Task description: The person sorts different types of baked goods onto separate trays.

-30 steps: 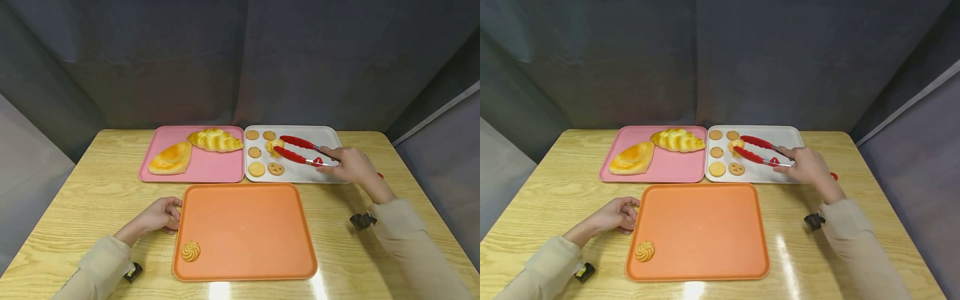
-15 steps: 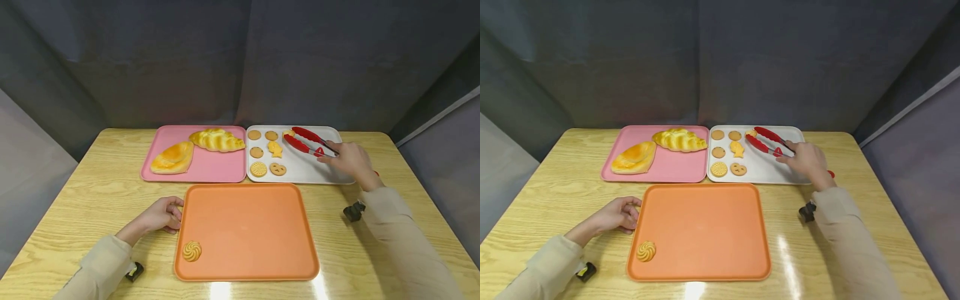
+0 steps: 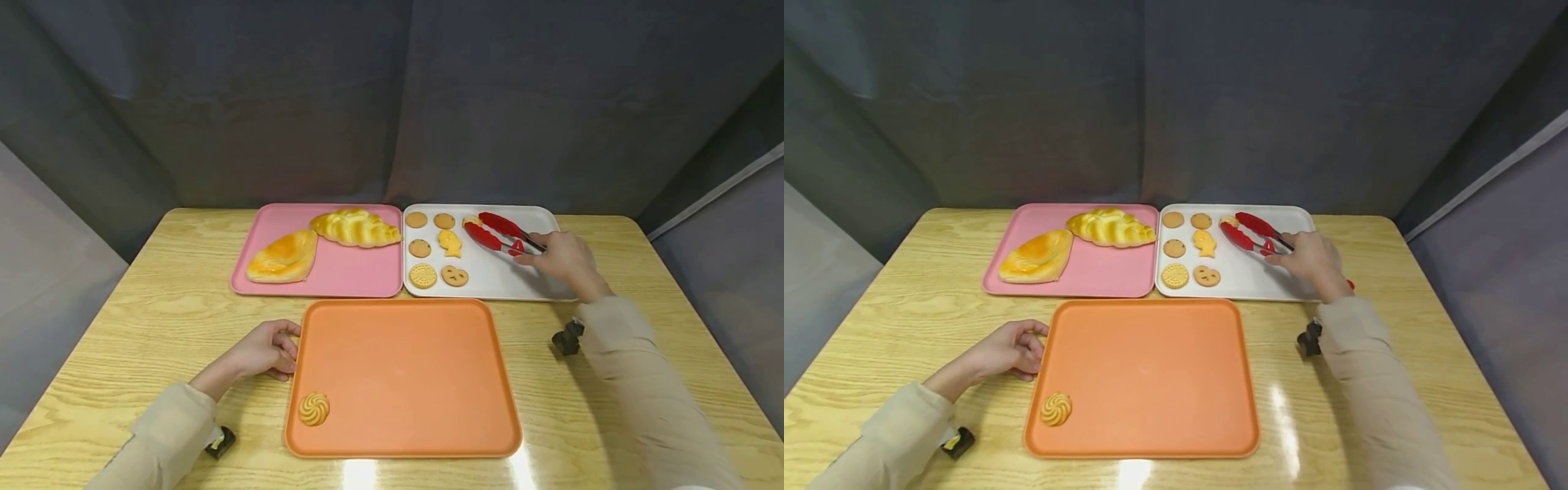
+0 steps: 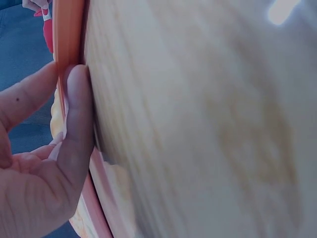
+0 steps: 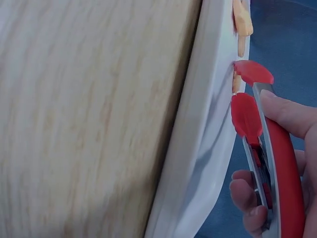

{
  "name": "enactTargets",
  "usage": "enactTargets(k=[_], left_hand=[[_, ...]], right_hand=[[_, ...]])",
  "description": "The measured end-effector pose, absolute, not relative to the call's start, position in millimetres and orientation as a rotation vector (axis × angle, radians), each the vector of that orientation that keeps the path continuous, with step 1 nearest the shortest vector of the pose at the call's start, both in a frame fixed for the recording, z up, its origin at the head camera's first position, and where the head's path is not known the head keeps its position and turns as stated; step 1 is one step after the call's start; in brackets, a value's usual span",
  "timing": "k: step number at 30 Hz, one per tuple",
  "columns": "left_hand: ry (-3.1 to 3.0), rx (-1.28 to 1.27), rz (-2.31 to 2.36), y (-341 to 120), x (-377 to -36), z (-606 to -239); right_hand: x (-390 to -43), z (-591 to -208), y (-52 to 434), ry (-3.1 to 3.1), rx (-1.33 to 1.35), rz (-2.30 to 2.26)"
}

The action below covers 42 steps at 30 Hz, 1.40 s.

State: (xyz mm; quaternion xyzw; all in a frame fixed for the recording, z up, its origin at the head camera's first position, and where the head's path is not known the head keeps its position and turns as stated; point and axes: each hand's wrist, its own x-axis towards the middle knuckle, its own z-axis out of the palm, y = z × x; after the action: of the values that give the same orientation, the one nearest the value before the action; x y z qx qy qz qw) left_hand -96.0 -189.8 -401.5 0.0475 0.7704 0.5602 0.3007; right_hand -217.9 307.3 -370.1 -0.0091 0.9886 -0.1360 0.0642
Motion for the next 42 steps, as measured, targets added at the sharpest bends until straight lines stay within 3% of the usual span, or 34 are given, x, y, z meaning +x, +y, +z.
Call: enactTargets(k=[9, 42], left_hand=[[2.046, 0.130, 1.477, -191, -96, -401], [2.051, 0.101, 1.477, -189, -96, -400]], right_hand=[[-196, -355, 306, 3.049, -0.055, -0.462], [-102, -340, 232, 3.177, -1.008, -0.547]])
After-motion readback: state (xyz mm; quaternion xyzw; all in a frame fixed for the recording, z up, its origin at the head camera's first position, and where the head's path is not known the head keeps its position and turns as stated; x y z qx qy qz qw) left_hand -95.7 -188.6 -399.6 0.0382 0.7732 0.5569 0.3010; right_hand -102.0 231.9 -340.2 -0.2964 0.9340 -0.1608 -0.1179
